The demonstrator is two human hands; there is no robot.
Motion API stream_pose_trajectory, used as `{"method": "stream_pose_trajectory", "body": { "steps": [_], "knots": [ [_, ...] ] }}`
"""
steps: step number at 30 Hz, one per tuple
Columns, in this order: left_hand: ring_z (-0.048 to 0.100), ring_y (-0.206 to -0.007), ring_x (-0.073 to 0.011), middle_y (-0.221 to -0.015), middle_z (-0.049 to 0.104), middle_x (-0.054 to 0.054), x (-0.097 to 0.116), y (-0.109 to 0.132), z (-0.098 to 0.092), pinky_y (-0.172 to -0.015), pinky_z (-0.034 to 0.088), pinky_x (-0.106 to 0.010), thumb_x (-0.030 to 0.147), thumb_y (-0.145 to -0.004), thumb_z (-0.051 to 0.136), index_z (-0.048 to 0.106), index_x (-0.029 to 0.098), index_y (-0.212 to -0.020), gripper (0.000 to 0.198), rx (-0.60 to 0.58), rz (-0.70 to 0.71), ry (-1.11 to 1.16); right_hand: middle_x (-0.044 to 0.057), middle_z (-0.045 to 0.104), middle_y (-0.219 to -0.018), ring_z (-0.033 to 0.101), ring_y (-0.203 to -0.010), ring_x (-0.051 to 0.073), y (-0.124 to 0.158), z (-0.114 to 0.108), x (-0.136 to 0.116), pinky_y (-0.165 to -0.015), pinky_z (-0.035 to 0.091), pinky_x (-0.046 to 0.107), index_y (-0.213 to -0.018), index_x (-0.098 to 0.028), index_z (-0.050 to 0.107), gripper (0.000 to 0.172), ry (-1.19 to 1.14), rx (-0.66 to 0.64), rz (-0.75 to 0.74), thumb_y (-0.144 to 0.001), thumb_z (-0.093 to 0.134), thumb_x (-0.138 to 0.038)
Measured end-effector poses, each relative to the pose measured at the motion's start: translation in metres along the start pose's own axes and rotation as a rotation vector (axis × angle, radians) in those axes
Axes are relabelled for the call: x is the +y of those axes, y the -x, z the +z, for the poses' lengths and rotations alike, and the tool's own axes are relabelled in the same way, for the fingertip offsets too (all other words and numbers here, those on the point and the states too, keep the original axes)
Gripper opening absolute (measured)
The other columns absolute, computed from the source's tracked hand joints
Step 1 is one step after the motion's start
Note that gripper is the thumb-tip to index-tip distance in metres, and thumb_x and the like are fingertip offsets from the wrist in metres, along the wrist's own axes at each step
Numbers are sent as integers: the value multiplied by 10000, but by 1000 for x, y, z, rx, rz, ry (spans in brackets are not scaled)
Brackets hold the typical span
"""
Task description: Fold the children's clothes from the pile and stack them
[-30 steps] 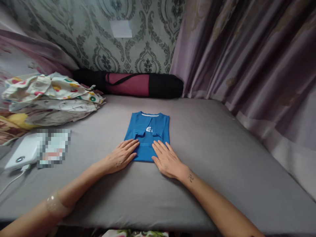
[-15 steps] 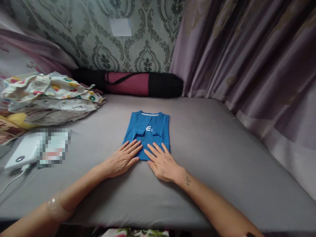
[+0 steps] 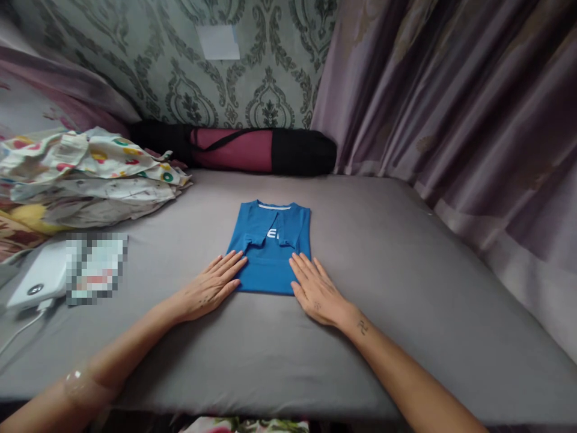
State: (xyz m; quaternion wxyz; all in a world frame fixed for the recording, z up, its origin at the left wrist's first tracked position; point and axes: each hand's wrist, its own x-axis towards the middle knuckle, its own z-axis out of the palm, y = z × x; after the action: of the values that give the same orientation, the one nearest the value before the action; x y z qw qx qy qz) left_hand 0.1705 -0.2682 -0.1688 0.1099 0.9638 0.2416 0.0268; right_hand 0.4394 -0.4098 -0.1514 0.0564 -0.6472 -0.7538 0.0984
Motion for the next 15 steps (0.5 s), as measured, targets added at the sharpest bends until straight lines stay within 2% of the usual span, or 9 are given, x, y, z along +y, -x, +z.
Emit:
{"method": "stream_pose_trajectory", "body": {
  "steps": [4, 7, 10, 12, 15],
  "knots": [
    [126, -1446, -232, -1568, 180, -46, -3, 2, -2, -1169, 144, -472, 458, -996, 218, 131, 250, -1513, 564, -22, 15, -1, 62, 121, -1571, 62, -1442, 193, 1, 5, 5, -1182, 127, 456, -1519, -167, 115, 562, -26, 1, -2, -1006, 196, -383],
    [154, -1440, -271, -1569, 182, -86, -1, 2, -7, -1155, 152, -513, 548, -957, 292, 142, 244, -1512, 650, 6, 63, -16, 61, 127, -1569, 78, -1440, 200, 1, 4, 6, -1177, 153, 467, -1521, -187, 107, 563, -51, 2, -10, -1005, 206, -390],
    [229, -1412, -313, -1550, 235, -126, 2, 2, -15, -1133, 217, -524, 590, -898, 424, 283, 238, -1474, 689, 112, 110, -18, 70, 119, -1571, 81, -1440, 211, 3, 0, 2, -1170, 179, 471, -1519, -194, 135, 564, -63, 42, -9, -999, 250, -377],
    [359, -1339, -296, -1474, 373, -119, 5, 1, -19, -1089, 322, -479, 525, -910, 462, 432, 251, -1387, 551, 148, 149, 3, 70, 128, -1572, 81, -1442, 215, 5, -2, -3, -1171, 169, 477, -1512, -193, 184, 555, -51, 103, -20, -991, 294, -350],
    [517, -1160, -226, -1261, 561, -86, 9, -1, -24, -994, 433, -382, 403, -958, 422, 571, 248, -1223, 342, 117, 263, 39, 67, 230, -1552, 158, -1433, 215, 11, -3, -11, -1170, 190, 472, -1493, -213, 259, 550, -65, 139, -80, -969, 376, -331]
  ]
}}
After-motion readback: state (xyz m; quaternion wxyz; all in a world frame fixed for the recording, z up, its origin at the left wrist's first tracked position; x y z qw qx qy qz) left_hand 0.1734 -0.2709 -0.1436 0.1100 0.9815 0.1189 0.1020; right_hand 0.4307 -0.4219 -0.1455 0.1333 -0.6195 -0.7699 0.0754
